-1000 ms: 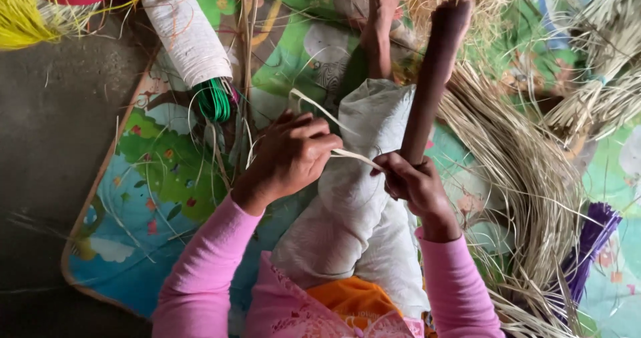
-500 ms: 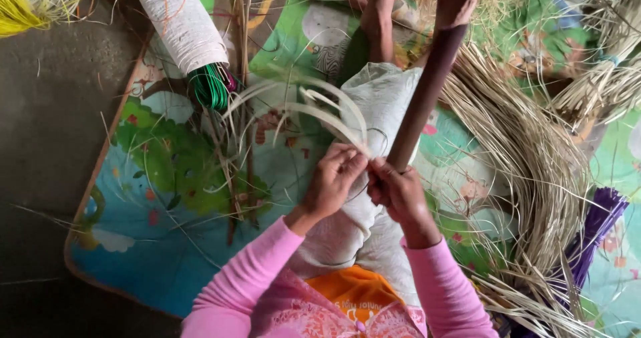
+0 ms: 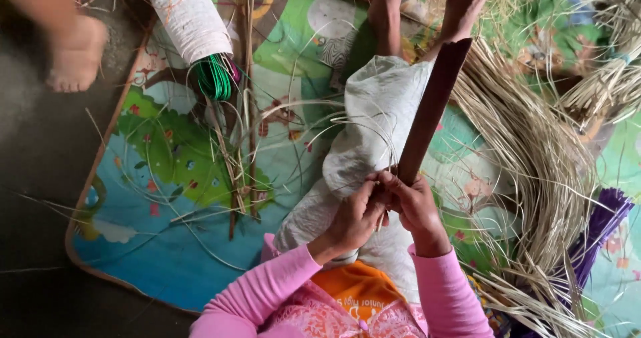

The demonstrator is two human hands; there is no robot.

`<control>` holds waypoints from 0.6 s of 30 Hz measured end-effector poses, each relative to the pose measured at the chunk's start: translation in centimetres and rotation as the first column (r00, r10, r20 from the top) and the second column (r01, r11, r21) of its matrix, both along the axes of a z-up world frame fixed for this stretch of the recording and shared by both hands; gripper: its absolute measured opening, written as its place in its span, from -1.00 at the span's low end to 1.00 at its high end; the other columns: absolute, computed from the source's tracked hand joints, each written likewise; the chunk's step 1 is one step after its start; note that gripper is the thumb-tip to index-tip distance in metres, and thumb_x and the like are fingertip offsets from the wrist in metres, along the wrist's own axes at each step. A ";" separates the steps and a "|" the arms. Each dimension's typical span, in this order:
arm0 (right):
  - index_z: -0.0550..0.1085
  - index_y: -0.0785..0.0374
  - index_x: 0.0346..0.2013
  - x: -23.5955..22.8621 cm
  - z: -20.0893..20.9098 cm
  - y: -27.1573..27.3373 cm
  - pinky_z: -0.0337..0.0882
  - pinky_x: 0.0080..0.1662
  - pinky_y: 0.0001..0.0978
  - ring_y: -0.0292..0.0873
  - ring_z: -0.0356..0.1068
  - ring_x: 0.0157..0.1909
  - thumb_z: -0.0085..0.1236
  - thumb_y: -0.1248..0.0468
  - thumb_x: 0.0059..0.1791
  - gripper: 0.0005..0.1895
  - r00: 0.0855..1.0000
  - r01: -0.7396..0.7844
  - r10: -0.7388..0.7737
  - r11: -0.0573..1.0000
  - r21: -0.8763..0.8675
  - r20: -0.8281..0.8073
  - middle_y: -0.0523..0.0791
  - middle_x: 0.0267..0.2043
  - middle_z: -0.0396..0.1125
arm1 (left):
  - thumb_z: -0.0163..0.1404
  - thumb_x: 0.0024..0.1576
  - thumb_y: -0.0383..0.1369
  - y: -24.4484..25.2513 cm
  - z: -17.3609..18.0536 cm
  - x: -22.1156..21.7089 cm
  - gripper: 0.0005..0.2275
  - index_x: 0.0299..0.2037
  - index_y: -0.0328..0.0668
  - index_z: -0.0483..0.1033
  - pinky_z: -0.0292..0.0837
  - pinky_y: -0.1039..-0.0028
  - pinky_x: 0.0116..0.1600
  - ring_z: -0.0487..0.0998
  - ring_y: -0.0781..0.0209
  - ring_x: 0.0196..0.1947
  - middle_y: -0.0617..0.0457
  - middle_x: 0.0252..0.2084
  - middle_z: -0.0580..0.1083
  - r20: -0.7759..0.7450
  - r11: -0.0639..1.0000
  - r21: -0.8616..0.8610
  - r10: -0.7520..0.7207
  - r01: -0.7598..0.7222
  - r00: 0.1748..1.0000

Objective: Processing natural fibers by pulling them through a wooden stripping tool to prepare them for weaving or craft work.

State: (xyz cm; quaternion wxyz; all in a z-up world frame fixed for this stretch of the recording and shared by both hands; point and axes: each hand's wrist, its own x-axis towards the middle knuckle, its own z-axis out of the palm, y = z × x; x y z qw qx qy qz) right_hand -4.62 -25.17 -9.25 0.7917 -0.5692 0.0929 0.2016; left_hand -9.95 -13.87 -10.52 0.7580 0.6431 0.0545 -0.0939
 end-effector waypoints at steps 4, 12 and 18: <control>0.47 0.39 -0.55 0.9 -3.7 -1.5 0.32 -0.81 -0.32 -0.24 0.07 -0.93 0.23 0.32 0.01 -0.73 1.000 0.002 -0.002 1.000 -0.006 -0.012 -0.07 -0.87 0.06 | 0.03 0.24 -0.44 -0.1 -1.1 0.5 -0.92 -0.29 -0.22 0.43 0.53 0.47 -0.42 0.58 0.23 -0.57 -0.05 -0.57 0.54 -0.018 0.999 0.049 0.009 -0.008 1.000; 0.50 -0.09 -0.18 11.0 -2.0 -20.0 0.04 -0.58 -0.79 -0.59 0.08 -0.64 -0.01 0.28 0.15 -0.84 0.862 -0.051 0.016 0.997 0.055 0.507 -0.44 -0.43 0.35 | 0.01 0.15 -0.53 5.8 1.3 -1.7 -0.95 -0.34 -0.37 0.45 0.30 0.36 -0.43 0.41 0.18 -0.59 -0.02 -0.47 0.50 0.205 0.852 0.411 -0.434 0.325 0.877; 0.47 -0.03 -0.05 13.3 0.5 -34.9 0.06 -0.54 -0.76 -0.57 0.12 -0.56 -0.11 0.24 0.21 -0.84 0.885 0.119 -0.026 0.978 -0.172 0.466 -0.40 -0.31 0.36 | -0.10 0.06 -0.71 16.5 -2.3 -1.3 -0.75 -0.24 -0.22 0.59 0.48 0.58 -0.28 0.45 0.27 -0.38 0.00 -0.19 0.49 0.090 0.556 0.817 -0.385 0.153 0.918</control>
